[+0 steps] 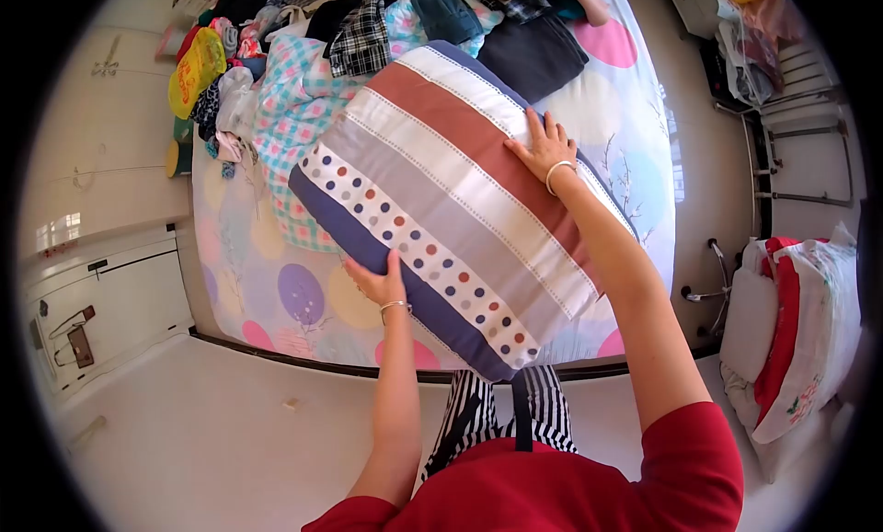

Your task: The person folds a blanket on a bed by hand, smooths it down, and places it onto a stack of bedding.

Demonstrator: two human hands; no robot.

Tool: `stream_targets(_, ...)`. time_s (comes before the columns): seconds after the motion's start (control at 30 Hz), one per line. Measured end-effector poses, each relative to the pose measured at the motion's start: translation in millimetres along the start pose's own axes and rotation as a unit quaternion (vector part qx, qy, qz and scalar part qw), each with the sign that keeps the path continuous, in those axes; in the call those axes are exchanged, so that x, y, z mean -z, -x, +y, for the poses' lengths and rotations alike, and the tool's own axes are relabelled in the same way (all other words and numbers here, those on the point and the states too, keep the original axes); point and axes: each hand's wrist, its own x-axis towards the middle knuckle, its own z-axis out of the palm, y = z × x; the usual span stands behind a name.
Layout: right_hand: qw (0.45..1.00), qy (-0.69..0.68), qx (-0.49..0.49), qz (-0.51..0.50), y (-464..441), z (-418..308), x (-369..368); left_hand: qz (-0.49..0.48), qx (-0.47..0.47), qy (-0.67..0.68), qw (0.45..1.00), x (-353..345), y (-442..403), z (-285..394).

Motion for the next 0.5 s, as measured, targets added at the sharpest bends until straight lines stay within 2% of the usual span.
stream_targets(0.03,0.998,-0.047,-0.028,-0.027,-10.0,5.1,0.3,0.0,0.005,-0.001,1.0,-1.4,3.5,-18.5)
stream_targets(0.07,0.996,-0.064,-0.039,-0.041,-20.0,10.7,-0.6,-0.115,0.183,0.217,0.952,-1.4,8.2,-31.0)
stream_targets(0.1,0.996,-0.062,-0.04,-0.042,-29.2,17.6,-3.7,-0.22,0.342,0.415,0.814,-0.5,9.8,-39.0)
stream_targets(0.13,0.991,-0.099,-0.034,-0.08,-38.1,25.0,-7.3,-0.223,0.343,0.415,0.813,-1.8,7.9,-47.1)
stream_targets(0.17,0.983,-0.135,-0.031,-0.117,-47.6,33.4,-12.6,-0.281,0.386,0.397,0.783,-4.9,5.8,-53.8)
stream_targets(0.2,0.979,-0.169,-0.01,-0.113,-56.3,40.4,-20.3,-0.338,0.429,0.376,0.749,-10.0,4.2,-61.0)
stream_targets(0.23,0.98,-0.165,-0.015,-0.113,-63.7,47.7,-27.9,-0.342,0.431,0.375,0.746,-16.9,3.1,-68.3)
stream_targets(0.3,0.942,-0.3,0.006,-0.152,-71.8,53.6,-37.5,-0.347,0.415,0.392,0.744,-32.3,3.3,-89.2)
stream_targets(0.33,0.93,-0.325,-0.006,-0.17,-76.4,57.6,-38.9,-0.343,0.395,0.406,0.75,-38.8,4.1,-98.7)
stream_targets(0.37,0.93,-0.325,-0.008,-0.17,-79.4,58.6,-36.7,-0.344,0.395,0.405,0.749,-43.7,4.0,-102.2)
stream_targets(0.43,0.915,-0.338,-0.03,-0.216,-79.4,55.7,-32.4,-0.327,0.354,0.394,0.782,-45.8,3.4,-110.1)
stream_targets(0.47,0.917,-0.307,-0.073,-0.243,-84.1,57.0,-33.6,-0.327,0.354,0.392,0.784,-40.2,4.6,-108.1)
stream_targets(0.5,0.917,-0.309,-0.073,-0.242,-75.8,54.4,-32.3,-0.33,0.367,0.392,0.777,-32.8,5.3,-97.8)
